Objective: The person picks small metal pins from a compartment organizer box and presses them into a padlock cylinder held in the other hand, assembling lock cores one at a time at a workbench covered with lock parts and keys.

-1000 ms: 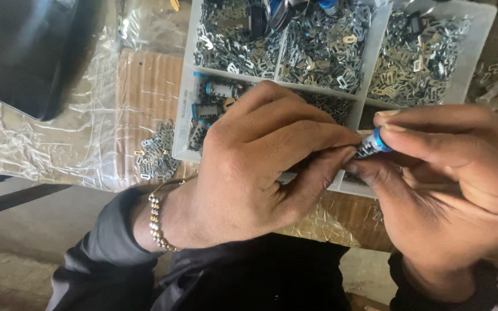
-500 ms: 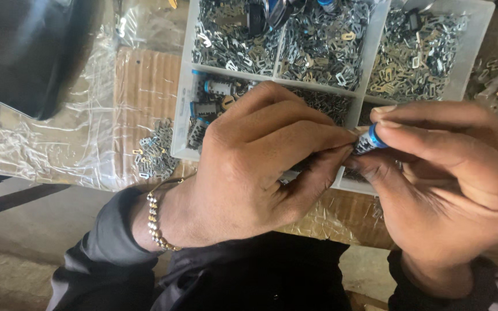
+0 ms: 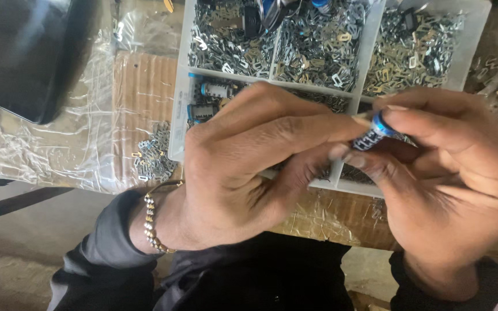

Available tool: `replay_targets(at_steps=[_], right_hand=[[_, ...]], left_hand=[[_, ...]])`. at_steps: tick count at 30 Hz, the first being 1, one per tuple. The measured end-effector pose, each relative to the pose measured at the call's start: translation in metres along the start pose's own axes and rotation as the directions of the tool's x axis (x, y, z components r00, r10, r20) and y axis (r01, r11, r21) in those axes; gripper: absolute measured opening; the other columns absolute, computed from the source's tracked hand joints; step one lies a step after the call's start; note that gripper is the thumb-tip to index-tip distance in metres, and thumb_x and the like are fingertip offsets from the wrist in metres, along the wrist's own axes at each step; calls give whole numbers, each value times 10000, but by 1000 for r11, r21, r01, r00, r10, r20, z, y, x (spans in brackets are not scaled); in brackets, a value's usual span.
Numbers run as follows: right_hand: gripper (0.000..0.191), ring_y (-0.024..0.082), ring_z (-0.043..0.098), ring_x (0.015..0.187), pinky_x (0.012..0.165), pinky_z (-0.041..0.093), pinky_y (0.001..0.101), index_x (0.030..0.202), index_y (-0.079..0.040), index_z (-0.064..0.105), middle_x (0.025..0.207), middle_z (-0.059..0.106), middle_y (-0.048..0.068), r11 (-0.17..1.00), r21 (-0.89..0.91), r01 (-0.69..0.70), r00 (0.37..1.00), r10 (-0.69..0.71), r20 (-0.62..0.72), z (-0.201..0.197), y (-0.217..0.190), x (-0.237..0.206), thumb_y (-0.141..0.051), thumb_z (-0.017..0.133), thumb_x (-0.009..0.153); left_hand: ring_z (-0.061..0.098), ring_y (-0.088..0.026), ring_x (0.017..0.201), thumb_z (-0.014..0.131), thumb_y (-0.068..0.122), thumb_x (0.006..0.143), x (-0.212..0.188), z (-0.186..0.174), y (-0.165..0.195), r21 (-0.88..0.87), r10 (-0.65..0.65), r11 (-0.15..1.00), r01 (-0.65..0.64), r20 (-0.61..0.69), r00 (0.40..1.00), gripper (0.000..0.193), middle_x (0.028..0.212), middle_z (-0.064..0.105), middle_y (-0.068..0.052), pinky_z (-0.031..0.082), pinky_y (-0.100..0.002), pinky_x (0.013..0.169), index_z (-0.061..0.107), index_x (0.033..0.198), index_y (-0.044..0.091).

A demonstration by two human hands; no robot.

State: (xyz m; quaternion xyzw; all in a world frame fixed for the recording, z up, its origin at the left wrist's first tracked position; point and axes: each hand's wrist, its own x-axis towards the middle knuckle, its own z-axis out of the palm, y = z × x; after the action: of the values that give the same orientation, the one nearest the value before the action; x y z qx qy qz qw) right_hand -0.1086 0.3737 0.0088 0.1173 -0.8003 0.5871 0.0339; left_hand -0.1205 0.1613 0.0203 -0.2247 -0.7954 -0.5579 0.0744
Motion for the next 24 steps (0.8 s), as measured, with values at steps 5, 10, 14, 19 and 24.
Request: replay_targets(at_steps=[5, 10, 14, 19, 24], right_hand=[[337, 251, 736, 1008, 849, 676, 273, 1149, 64, 569, 1171, 577, 228, 996, -24, 89, 994, -87, 61, -5, 10, 0, 124, 731, 860], [353, 227, 727, 1010, 843, 677, 256, 1139, 44, 586, 1171, 585, 190, 998, 17, 61, 998, -62, 15, -1, 8, 2, 108, 756, 836], [316, 196, 741, 908, 755, 670, 231, 1104, 51, 600, 1144, 598, 189, 995, -52, 89, 996, -89, 19, -1, 9, -2, 107, 791, 858], [328, 205, 741, 873, 705, 655, 258, 1007, 68, 622, 1049, 608, 213, 959, -150, 240, 969, -226, 101, -6, 13, 0, 73, 845, 766], [312, 176, 762, 824, 624, 640, 237, 1036, 51, 663, 1069, 663, 210, 980, -75, 187, 979, -180, 97, -1, 9, 12, 55, 823, 768]], left_hand=[[781, -118, 933, 775, 3, 1012, -6, 6, -2, -82, -75, 994, 74, -14, 997, 236, 1107, 764, -58, 624, -207, 782, 710, 1237, 35], [797, -118, 1014, 758, 12, 1057, -8, 7, -2, -162, -119, 980, 115, -11, 993, 166, 1149, 746, -92, 646, -208, 861, 686, 1207, 10], [787, -120, 975, 799, 14, 978, -9, 9, -1, -239, -158, 959, 150, -15, 987, 181, 1094, 731, -94, 640, -218, 839, 679, 1113, 9], [739, -119, 850, 840, -28, 896, -7, 3, 1, -124, -112, 986, 112, 5, 994, 182, 964, 737, -62, 628, -225, 731, 686, 971, 32], [715, -153, 911, 863, 31, 894, 8, -5, 0, -97, -105, 989, 111, 66, 992, 199, 999, 733, -34, 586, -258, 819, 697, 1005, 29]])
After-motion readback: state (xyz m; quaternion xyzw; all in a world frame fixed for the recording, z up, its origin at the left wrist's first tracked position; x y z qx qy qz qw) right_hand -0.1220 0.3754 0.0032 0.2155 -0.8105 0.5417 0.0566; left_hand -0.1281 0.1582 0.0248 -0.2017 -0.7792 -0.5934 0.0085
